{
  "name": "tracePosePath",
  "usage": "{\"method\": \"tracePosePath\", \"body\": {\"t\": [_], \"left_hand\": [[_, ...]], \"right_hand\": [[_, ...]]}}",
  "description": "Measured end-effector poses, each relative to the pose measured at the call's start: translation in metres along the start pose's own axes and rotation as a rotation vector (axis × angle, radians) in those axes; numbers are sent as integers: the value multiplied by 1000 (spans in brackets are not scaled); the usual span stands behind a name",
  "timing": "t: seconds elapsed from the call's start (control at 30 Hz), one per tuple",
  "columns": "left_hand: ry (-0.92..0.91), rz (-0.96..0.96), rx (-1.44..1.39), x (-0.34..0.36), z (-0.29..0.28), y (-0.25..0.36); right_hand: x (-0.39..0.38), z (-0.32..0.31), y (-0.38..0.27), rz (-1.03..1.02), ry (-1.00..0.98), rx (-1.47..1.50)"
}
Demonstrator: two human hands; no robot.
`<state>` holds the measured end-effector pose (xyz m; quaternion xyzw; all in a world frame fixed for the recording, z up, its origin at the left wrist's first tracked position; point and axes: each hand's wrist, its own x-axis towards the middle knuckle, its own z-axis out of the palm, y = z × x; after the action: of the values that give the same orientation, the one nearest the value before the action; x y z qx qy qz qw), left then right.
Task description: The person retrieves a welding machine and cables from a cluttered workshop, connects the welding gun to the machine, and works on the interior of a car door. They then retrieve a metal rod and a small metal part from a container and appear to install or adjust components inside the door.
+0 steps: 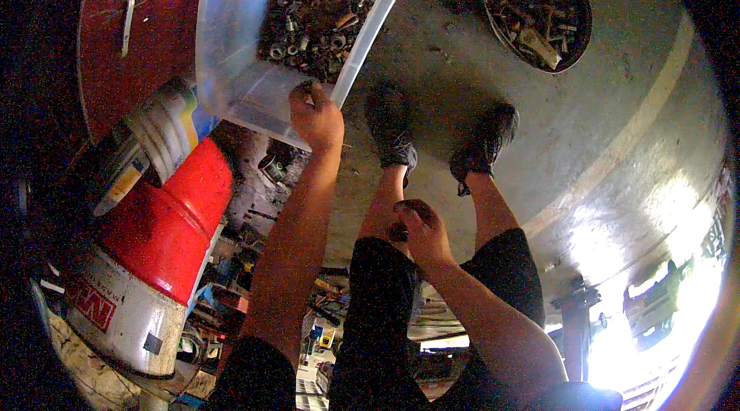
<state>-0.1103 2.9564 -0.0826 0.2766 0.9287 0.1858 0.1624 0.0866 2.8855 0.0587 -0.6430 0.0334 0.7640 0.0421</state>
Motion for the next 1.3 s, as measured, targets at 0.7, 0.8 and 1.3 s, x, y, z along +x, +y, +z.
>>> {"method": "tracePosePath", "body": {"t": [0.7, 0.8, 1.3], "left_hand": [[-239, 82, -18, 20, -4, -15], [-437, -30, -148, 44, -10, 1], [-427, 576, 684, 120, 82, -58]], "right_hand": [[-3, 1, -8, 24, 28, 43], [-6, 3, -17, 48, 28, 98], [-11, -11, -31, 65, 49, 124]]}}
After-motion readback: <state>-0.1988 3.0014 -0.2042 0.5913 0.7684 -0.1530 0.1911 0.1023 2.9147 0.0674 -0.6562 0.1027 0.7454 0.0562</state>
